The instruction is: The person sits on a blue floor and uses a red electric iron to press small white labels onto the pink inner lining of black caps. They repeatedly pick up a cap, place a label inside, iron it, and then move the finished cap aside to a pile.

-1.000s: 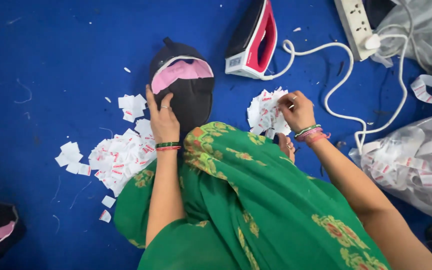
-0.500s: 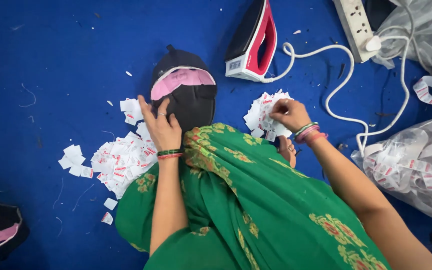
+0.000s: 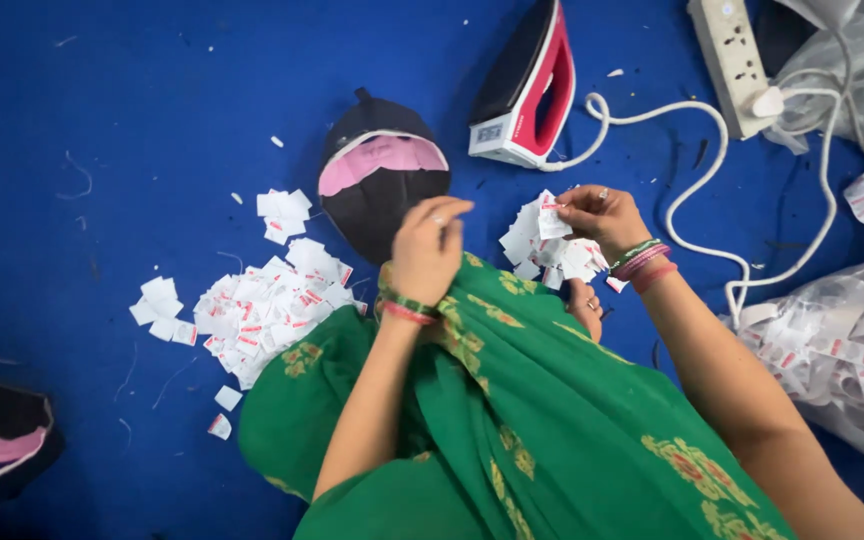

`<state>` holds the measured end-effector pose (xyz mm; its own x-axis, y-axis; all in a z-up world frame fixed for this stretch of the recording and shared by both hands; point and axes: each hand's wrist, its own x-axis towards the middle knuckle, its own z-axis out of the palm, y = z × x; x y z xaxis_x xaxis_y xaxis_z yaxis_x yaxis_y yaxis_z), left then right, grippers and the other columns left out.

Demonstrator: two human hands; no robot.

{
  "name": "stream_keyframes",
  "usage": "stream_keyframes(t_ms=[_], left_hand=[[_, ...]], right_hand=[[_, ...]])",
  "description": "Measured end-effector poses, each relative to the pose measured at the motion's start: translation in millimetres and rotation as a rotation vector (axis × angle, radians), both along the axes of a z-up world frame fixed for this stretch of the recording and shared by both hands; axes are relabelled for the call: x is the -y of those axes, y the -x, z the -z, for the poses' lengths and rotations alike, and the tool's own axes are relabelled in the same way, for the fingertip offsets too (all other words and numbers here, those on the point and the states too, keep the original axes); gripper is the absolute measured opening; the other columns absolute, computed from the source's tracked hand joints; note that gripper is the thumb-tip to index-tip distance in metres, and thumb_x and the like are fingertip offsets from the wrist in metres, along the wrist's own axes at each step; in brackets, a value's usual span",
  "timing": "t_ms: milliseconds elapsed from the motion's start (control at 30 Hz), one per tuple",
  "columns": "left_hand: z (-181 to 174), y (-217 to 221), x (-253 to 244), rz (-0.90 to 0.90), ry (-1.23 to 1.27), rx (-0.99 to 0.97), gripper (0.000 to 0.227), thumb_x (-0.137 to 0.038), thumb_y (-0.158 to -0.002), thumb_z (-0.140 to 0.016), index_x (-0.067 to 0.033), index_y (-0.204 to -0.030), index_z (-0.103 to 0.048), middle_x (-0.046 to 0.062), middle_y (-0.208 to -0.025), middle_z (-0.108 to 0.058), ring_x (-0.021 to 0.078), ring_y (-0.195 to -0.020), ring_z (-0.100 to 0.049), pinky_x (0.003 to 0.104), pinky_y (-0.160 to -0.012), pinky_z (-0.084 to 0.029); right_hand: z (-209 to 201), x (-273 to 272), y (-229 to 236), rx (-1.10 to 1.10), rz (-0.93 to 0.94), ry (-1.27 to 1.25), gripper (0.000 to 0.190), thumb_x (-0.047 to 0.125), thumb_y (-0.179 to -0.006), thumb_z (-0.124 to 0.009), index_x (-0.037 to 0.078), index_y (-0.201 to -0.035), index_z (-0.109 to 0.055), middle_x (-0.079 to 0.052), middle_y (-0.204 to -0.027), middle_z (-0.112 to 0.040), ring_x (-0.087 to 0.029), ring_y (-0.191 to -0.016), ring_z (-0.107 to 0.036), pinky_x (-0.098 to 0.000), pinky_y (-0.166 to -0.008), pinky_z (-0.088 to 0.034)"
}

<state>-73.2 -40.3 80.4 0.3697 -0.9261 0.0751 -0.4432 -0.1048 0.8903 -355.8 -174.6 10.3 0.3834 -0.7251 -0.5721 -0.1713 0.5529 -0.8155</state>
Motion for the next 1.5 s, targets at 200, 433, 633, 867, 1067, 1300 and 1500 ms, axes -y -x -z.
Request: stream_keyframes(t_ms=[200,433,633,867,1067,1300,1500], left_hand=[[33.6,29.9,18.0,0.217,-0.048,-0.014,0.026,-0.008,-0.088,-0.064,-0.0151,-0.109,-0.076,0.012,-0.105,-0.073,0.0306,-0.091,-0.07,0.042,-0.081,-0.056],[22.8,32.8,23.3,0.277,-0.066,-0.168,0.027,-0.013,-0.086,-0.068,-0.0131,-0.112,-0.076,0.012,-0.106,-0.072,0.0272,-0.087,-0.074,0.037,-0.078,-0.058],[36.4,6.9,5.9,0.153,-0.087,-0.448,0.03,-0.018,-0.089,-0.074,-0.006,-0.116,-0.075,0.01,-0.098,-0.08,0.0128,-0.087,-0.077,0.029,-0.079,-0.06],[73.7,-66.2,-30.5,-0.335,-0.166,-0.312,0.016,-0.014,-0.091,-0.071,-0.0057,-0.101,-0.08,0.01,-0.088,-0.081,0.0134,-0.078,-0.077,0.029,-0.07,-0.058],[86.2,-86.1,-27.1,-0.424,-0.092,-0.141,0.013,-0.013,-0.09,-0.073,-0.0067,-0.099,-0.079,0.011,-0.09,-0.079,0.0194,-0.079,-0.077,0.031,-0.073,-0.057],[82.3,-80.5,1.4,-0.61,-0.046,-0.173,0.015,-0.012,-0.088,-0.072,-0.008,-0.1,-0.079,0.012,-0.087,-0.079,0.0201,-0.076,-0.079,0.032,-0.073,-0.059],[91.3,-81.7,45.5,-0.622,-0.036,-0.052,0.013,-0.017,-0.088,-0.073,-0.0131,-0.098,-0.08,0.013,-0.092,-0.078,0.0308,-0.085,-0.076,0.039,-0.076,-0.059]], right_hand=[[16.3,-5.6,5.1,-0.434,-0.54,0.728,0.014,0.014,-0.085,-0.079,0.006,-0.096,-0.082,-0.011,-0.11,-0.074,-0.021,-0.088,-0.073,-0.0321,-0.075,-0.06],[-30.7,-14.6,-34.5,-0.454,-0.467,0.712,0.016,0.017,-0.088,-0.075,0.005,-0.099,-0.077,-0.006,-0.092,-0.075,-0.016,-0.075,-0.075,-0.0295,-0.07,-0.059],[-29.4,-21.1,-99.1,-0.028,-0.38,0.42,0.016,0.016,-0.096,-0.069,0.0,-0.097,-0.073,0.002,-0.08,-0.07,-0.007,-0.07,-0.06,-0.025,-0.063,-0.051],[-28.8,-27.7,-163.2,-0.229,-0.803,0.862,0.021,0.015,-0.089,-0.07,0.006,-0.107,-0.073,-0.011,-0.099,-0.073,-0.025,-0.086,-0.071,-0.0367,-0.078,-0.058],[6.8,-26.6,-192.6,-0.268,-0.943,1.403,0.039,0.009,-0.079,-0.069,0.001,-0.117,-0.069,-0.016,-0.133,-0.062,-0.035,-0.118,-0.061,-0.0432,-0.101,-0.051],[18.1,-12.9,-192.0,-0.313,-0.962,1.356,0.04,0.006,-0.08,-0.069,0.002,-0.119,-0.069,-0.014,-0.135,-0.065,-0.034,-0.12,-0.062,-0.0416,-0.097,-0.054],[5.4,-11.9,-207.8,-0.275,-0.864,1.236,0.058,0.004,-0.086,-0.066,-0.001,-0.142,-0.055,-0.02,-0.115,-0.064,-0.04,-0.106,-0.063,-0.0466,-0.089,-0.053]])
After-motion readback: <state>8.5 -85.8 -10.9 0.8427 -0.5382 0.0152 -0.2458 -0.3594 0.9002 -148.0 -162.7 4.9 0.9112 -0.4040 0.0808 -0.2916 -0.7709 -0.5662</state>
